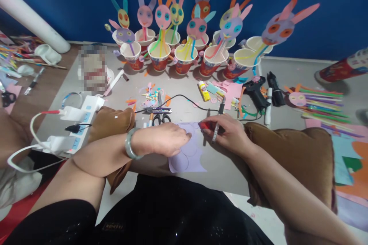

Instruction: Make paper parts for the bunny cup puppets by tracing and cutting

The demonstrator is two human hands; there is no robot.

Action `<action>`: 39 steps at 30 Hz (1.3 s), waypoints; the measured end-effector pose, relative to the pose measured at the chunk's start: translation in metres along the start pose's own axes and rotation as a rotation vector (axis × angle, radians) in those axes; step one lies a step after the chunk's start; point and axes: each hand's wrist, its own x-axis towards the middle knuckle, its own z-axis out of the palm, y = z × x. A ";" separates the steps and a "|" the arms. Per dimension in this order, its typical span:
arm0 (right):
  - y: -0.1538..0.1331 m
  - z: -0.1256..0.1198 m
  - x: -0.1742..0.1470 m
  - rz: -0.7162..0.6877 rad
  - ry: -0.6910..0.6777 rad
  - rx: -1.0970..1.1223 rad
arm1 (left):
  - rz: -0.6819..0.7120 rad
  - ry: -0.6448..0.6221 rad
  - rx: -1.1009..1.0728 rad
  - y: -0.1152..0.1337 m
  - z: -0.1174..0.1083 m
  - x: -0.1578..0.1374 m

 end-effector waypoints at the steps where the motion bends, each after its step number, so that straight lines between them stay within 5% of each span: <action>1: 0.001 0.001 0.000 -0.018 -0.009 -0.025 | -0.004 -0.017 0.005 0.001 -0.001 0.000; 39: 0.004 -0.004 0.004 0.147 0.005 0.083 | -0.018 -0.041 -0.020 0.001 -0.008 -0.001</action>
